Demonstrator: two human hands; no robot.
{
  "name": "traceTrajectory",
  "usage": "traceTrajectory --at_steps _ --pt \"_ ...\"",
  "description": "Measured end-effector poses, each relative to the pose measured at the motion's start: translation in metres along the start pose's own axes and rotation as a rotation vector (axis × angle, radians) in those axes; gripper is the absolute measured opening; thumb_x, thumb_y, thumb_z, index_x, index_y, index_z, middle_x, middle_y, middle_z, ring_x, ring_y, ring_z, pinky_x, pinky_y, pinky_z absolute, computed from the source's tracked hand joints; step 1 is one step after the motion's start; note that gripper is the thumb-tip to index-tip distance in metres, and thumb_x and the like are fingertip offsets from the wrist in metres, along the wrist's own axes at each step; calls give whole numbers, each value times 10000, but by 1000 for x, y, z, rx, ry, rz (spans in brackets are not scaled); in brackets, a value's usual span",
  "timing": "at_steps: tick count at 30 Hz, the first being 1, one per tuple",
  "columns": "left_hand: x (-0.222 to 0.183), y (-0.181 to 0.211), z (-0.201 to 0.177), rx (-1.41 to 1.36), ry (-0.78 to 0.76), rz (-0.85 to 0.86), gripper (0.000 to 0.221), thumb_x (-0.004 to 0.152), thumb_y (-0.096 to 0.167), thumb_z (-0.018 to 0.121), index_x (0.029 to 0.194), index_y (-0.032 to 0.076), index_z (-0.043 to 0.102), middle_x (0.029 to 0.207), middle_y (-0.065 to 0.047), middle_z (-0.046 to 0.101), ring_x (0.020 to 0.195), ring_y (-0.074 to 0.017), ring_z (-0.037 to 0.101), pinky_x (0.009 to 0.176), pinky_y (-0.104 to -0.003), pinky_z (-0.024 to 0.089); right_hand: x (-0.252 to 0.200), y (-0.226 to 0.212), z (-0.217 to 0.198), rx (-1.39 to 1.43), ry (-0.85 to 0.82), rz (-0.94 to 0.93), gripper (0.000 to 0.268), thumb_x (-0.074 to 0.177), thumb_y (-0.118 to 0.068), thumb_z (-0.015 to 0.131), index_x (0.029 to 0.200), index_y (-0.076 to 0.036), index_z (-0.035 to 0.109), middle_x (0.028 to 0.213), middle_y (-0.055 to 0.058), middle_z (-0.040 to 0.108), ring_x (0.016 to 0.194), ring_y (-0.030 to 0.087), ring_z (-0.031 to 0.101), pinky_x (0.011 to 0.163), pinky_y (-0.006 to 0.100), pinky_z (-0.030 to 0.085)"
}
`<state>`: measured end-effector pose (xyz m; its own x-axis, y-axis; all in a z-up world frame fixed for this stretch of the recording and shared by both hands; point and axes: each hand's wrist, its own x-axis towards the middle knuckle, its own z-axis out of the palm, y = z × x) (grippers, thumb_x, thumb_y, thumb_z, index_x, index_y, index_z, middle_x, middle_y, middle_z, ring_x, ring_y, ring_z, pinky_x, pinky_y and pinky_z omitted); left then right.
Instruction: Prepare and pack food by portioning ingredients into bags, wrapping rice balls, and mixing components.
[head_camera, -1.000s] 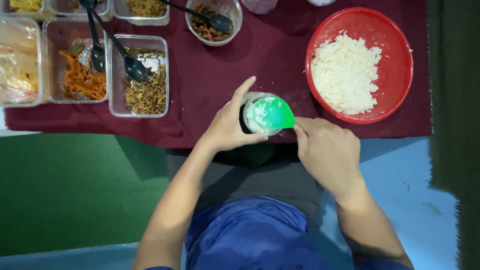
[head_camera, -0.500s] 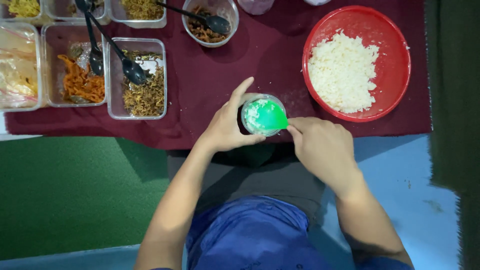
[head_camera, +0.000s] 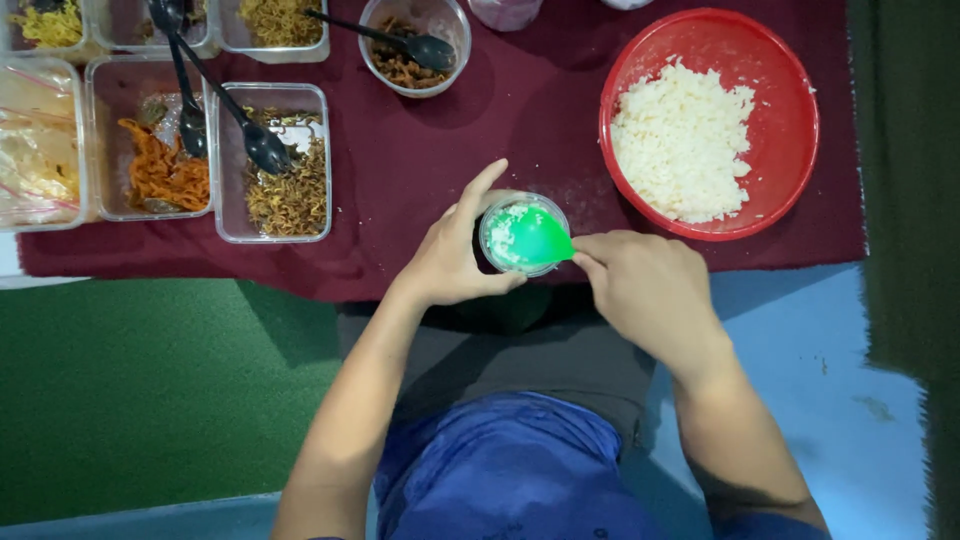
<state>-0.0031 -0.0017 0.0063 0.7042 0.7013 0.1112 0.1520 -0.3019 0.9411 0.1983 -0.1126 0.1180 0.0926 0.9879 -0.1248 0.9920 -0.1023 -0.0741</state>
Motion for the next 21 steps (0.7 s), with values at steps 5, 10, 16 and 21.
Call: traceTrajectory --at_steps 5,10,16,21 --pt "1 -2 0 8 -14 -4 1268 600 296 928 1627 176 194 1433 -81 632 1302 -394 586 1169 -537 369 -4 6 -3 -79 99 -30 179 1020 -478 573 1079 -471 741 882 -86 720 851 224 745 734 415 609" --pt "3 -5 0 15 -7 45 1261 592 313 916 1622 165 204 1424 -97 634 1294 -400 589 1148 -547 384 -8 6 5 -14 83 -42 196 1004 -414 579 1060 -406 767 834 -55 728 770 259 733 700 423 600" --pt "1 -6 -1 23 -5 81 1262 603 343 907 1628 159 195 1439 -85 617 1310 -370 584 1149 -547 387 -13 6 12 -24 198 -49 161 1002 -398 626 1054 -373 776 762 -51 697 755 215 722 669 352 585" --pt "0 0 0 36 -15 97 1316 575 385 941 1628 145 187 1479 -137 564 1330 -405 550 1167 -587 361 -14 14 23 0 263 -46 146 990 -473 649 1060 -403 755 742 -124 672 783 101 715 680 245 565"
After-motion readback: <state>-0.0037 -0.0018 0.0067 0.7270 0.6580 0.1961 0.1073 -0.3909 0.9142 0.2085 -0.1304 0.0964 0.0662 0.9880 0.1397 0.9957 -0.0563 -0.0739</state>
